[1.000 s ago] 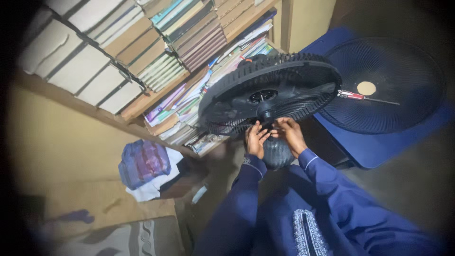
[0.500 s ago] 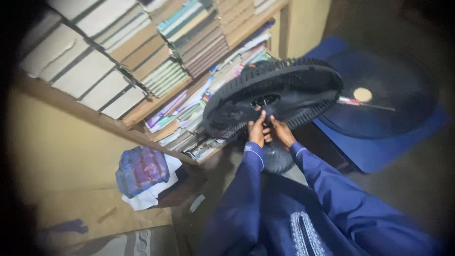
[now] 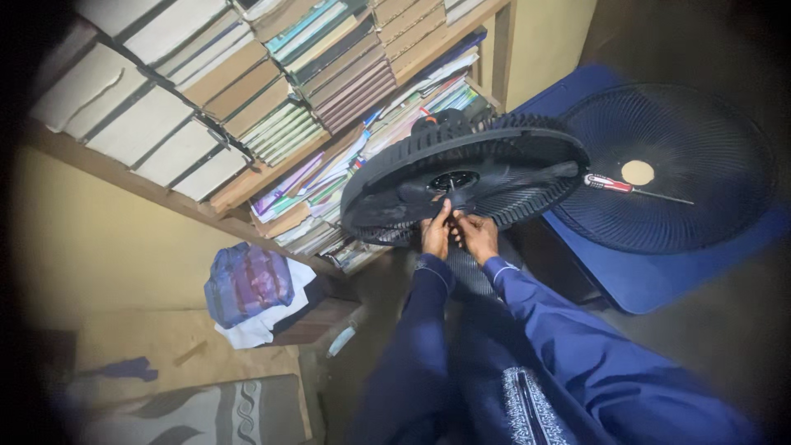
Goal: The person uses a screwdriver to loosen screws on the front grille of a standing fan, removes the grille, and then unscrews the central nut to detach the fan blade. The removed parts are placed on a nearby blue surface.
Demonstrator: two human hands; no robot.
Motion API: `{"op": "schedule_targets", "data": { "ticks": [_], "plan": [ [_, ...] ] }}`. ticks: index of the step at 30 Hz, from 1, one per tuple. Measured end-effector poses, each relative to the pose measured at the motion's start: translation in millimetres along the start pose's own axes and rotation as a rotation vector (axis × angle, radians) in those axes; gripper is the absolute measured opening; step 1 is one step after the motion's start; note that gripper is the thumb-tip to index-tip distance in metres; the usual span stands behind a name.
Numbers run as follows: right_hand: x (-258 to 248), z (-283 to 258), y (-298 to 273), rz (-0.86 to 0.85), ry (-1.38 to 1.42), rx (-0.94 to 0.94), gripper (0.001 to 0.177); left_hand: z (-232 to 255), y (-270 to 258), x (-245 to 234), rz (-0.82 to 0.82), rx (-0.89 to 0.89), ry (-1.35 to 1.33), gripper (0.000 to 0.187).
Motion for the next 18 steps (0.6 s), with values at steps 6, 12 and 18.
{"op": "schedule_targets", "data": {
  "ticks": [6, 12, 18],
  "plan": [
    [-2.0, -17.9, -0.5, 0.045, -0.16, 0.014, 0.041, -7.6, 13.5, -13.5, 0.067, 0.033, -0.017, 0.04],
    [-3.7, -27.6, -9.9, 0.048, -0.498, -0.444, 0.029, -0.1, 5.0, 2.8, 0.088, 0.208, 0.033, 0.036],
    [9.5, -3.3, -3.3, -0.255, 0.257, 0.079, 0.033, 8.9, -9.7, 7.6, 0.116, -0.121, 0.111, 0.026]
  ]
}}
Point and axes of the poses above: each hand's wrist, its own y-axis towards the middle knuckle, its own x-axis out of the palm, z = x × y, the point moved 5 cm from there along y, towards the middle knuckle, and after that the axes turned 15 degrees about -x, right-handed, at the moved point
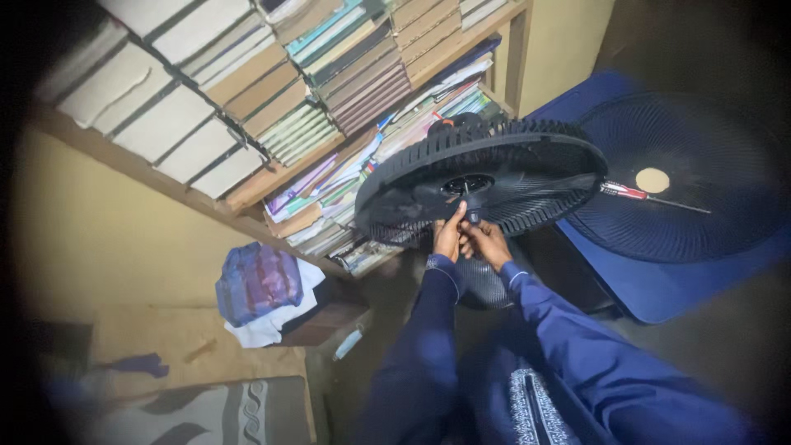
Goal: The person uses a screwdriver to loosen screws on the front grille of a standing fan, removes the grille, and then unscrews the central nut to detach the fan blade. The removed parts are placed on a nearby blue surface.
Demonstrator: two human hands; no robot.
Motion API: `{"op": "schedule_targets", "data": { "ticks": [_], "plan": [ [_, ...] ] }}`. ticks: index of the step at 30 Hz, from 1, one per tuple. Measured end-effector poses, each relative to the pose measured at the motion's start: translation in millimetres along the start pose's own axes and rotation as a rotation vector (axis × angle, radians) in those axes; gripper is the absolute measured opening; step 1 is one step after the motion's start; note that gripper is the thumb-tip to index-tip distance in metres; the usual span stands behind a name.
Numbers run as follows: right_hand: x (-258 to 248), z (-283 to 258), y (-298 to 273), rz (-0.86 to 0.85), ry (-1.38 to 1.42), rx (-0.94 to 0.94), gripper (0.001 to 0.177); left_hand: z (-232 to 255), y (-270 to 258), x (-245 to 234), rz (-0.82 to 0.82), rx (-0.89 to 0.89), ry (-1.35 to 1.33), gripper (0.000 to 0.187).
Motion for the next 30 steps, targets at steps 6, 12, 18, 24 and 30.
{"op": "schedule_targets", "data": {
  "ticks": [6, 12, 18, 24, 30],
  "plan": [
    [1.7, -9.2, -2.6, -0.106, 0.309, 0.223, 0.057, -3.8, 15.7, -13.5, -0.039, 0.172, -0.009, 0.03],
    [-3.0, -12.4, 5.0, 0.094, 0.058, 0.068, 0.046, -3.6, 22.4, -4.5, 0.006, 0.042, -0.001, 0.035],
    [-5.8, -5.6, 8.2, 0.253, -0.022, 0.03, 0.042, 1.0, 13.4, 4.2, -0.023, 0.016, -0.046, 0.037],
    [-6.9, 1.2, 10.3, 0.273, -0.109, -0.033, 0.042, 3.8, 20.5, -6.8, 0.024, 0.078, -0.072, 0.032],
    [1.9, 0.9, 13.2, 0.112, 0.047, 0.076, 0.048, -0.4, 21.4, -17.4, 0.029, -0.103, 0.057, 0.042]
  ]
}}
Point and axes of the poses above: each hand's wrist, its own y-axis towards the middle knuckle, its own x-axis out of the palm, z = x × y, the point moved 5 cm from there along y, towards the middle knuckle, and after that the axes turned 15 degrees about -x, right-handed, at the moved point
